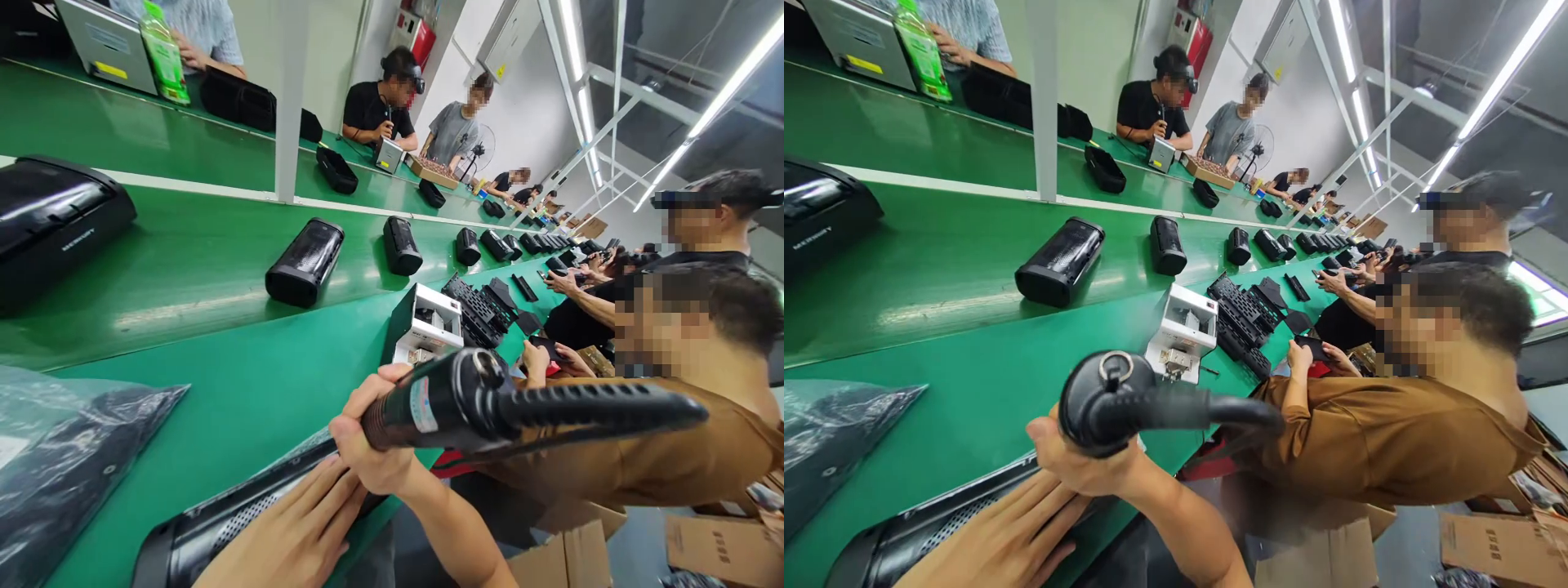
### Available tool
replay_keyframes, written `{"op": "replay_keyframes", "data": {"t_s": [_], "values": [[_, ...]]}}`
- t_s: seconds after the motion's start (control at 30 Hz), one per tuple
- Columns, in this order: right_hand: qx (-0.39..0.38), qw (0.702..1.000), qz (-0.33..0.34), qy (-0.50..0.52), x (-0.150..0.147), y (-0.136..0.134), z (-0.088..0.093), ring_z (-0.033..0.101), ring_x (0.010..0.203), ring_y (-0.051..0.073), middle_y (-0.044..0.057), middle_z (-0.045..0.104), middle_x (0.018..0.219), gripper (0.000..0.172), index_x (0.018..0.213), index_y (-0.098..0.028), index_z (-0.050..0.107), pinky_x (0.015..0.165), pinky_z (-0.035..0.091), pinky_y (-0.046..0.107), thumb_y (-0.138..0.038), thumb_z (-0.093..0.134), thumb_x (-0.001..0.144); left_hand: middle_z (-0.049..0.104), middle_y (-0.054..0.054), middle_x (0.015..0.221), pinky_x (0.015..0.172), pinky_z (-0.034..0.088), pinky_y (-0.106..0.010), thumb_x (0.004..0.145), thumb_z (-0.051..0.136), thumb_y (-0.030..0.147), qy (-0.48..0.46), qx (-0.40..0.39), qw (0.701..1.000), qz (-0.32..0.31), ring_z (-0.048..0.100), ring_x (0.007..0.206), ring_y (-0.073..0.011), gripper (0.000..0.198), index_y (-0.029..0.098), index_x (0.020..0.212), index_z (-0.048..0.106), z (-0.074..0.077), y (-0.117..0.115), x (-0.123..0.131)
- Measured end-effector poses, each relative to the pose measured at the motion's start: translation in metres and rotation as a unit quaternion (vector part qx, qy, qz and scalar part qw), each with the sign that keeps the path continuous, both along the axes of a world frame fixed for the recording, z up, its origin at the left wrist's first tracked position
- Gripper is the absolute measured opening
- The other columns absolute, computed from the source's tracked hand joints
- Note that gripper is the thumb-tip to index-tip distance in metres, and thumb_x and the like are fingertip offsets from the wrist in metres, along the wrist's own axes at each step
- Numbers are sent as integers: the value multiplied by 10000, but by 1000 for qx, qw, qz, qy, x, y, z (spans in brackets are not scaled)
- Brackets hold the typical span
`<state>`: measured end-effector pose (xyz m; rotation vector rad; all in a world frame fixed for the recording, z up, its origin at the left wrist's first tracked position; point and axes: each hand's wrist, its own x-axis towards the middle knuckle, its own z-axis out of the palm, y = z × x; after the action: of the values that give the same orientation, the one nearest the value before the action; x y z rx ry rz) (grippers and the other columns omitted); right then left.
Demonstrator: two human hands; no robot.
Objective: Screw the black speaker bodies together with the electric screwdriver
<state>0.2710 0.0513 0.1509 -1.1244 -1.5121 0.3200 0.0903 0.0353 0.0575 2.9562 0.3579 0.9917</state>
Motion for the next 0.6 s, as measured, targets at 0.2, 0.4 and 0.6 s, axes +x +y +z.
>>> {"op": "replay_keyframes", "data": {"t_s": [0.2,0.4,0.6], "values": [[59,987,33,143,8,-10,26,477,440,125,-79,520,690,245,953,-306,595,387,447,267,-451,760,1060,792,-46,1561,1322,476,-254,1166,580,279,3,-24,999,-22,742,1422,-188,430,208,1554,753,20,8,-5],[186,952,-187,154,90,-1,76,498,408,82,-122,517,692,292,947,-290,535,430,483,229,-433,766,1055,740,-25,1645,1321,512,-277,1162,538,254,-14,-29,999,-14,739,1468,-193,534,258,1686,644,6,7,-5],[152,951,-232,137,125,37,46,541,403,94,-144,581,721,494,1136,-314,466,418,481,242,-573,838,938,761,-28,1614,1292,530,-259,1184,520,273,-31,-11,999,-20,764,1423,-188,483,249,1631,701,6,8,-4]]}}
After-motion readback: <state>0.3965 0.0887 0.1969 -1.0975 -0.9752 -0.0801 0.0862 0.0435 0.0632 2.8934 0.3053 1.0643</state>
